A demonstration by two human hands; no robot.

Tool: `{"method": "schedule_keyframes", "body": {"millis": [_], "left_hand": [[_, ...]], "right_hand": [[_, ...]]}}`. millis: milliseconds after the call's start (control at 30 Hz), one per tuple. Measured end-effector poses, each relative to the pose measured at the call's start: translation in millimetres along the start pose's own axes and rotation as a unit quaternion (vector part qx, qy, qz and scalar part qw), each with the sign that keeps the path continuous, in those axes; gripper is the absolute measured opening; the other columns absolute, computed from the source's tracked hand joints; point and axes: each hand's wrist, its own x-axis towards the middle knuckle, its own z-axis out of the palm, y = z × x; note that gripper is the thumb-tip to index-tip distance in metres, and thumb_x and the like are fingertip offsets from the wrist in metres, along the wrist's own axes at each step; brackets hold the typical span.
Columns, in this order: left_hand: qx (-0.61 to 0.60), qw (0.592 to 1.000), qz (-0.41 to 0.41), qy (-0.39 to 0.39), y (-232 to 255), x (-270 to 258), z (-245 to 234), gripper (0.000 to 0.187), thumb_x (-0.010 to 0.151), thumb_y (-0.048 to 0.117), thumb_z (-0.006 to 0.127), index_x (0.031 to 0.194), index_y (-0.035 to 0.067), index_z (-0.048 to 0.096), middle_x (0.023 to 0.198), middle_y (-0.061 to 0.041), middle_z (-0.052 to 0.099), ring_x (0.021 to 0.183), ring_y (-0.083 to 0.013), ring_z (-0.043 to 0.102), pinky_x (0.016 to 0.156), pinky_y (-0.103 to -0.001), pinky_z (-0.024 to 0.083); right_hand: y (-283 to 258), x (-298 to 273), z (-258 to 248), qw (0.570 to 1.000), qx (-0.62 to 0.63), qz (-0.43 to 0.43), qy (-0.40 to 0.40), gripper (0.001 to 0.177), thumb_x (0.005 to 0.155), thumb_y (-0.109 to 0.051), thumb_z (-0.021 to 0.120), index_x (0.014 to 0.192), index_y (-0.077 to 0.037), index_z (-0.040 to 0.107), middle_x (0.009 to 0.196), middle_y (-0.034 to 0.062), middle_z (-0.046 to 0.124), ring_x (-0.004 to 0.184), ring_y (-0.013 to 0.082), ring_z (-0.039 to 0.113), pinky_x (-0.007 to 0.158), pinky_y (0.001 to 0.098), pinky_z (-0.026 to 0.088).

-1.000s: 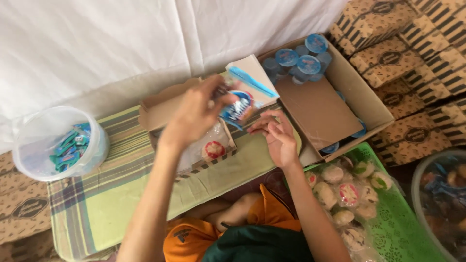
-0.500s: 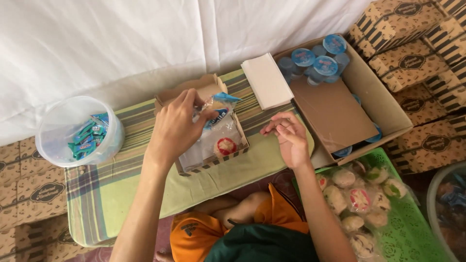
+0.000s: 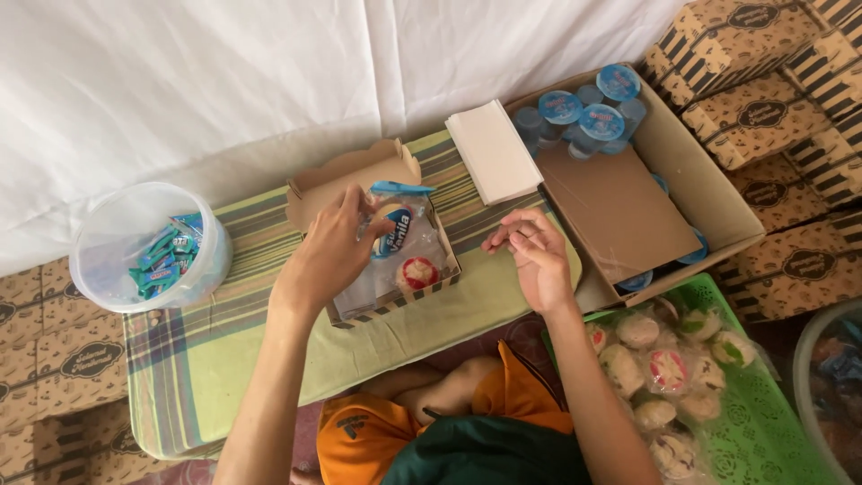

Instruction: Manually assembling a snack box by inserting a paper liner and filling it with a water cup, a snack packet, and candies.

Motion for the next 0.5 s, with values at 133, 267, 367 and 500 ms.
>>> {"method": "schedule_keyframes", "body": {"millis": [133, 267, 367, 500], "left_hand": [[-0.050, 0.999, -0.011, -0.011, 5, -4, -9, 0.030, 0.102, 0.031, 0.061, 0.108, 0.003, 0.052, 0.103, -0.020, 0.066, 0.106, -0.0453, 0.068, 0.088, -0.055, 0.055], [-0.112, 0.993, -0.022, -0.015, -4, 2, -6, 0.027, 0.102, 0.030, 0.058, 0.109, 0.004, 0.054, 0.102, -0.021, 0.068, 0.103, -0.0454, 0.068, 0.089, -0.055, 0.053], [-0.125, 0.992, -0.022, -0.010, -1, 5, -9, 0.025, 0.104, 0.029, 0.056, 0.110, 0.005, 0.055, 0.102, -0.020, 0.069, 0.103, -0.0431, 0.069, 0.090, -0.054, 0.053], [-0.101, 0.995, 0.019, -0.008, 6, 4, -15, 0.025, 0.101, 0.028, 0.059, 0.113, 0.006, 0.056, 0.105, -0.024, 0.069, 0.108, -0.0476, 0.066, 0.093, -0.057, 0.051]], "right_hand": [[-1, 0, 0, 1.000, 0.000, 0.001, -0.002, 0.028, 0.089, -0.008, 0.062, 0.111, 0.009, 0.057, 0.083, 0.0259, 0.064, 0.085, 0.0409, 0.071, 0.075, 0.0399, 0.056], [-2, 0, 1, 1.000, 0.002, 0.003, -0.003, 0.028, 0.089, -0.007, 0.061, 0.111, 0.009, 0.057, 0.083, 0.0259, 0.064, 0.085, 0.0413, 0.071, 0.075, 0.0402, 0.056], [-2, 1, 1, 1.000, 0.003, 0.003, -0.004, 0.028, 0.089, -0.007, 0.061, 0.111, 0.009, 0.057, 0.083, 0.0259, 0.063, 0.085, 0.0417, 0.071, 0.075, 0.0406, 0.056], [-1, 1, 0, 1.000, 0.004, 0.003, -0.004, 0.028, 0.089, -0.006, 0.061, 0.112, 0.010, 0.057, 0.083, 0.0270, 0.063, 0.085, 0.0435, 0.071, 0.076, 0.0409, 0.056]]}}
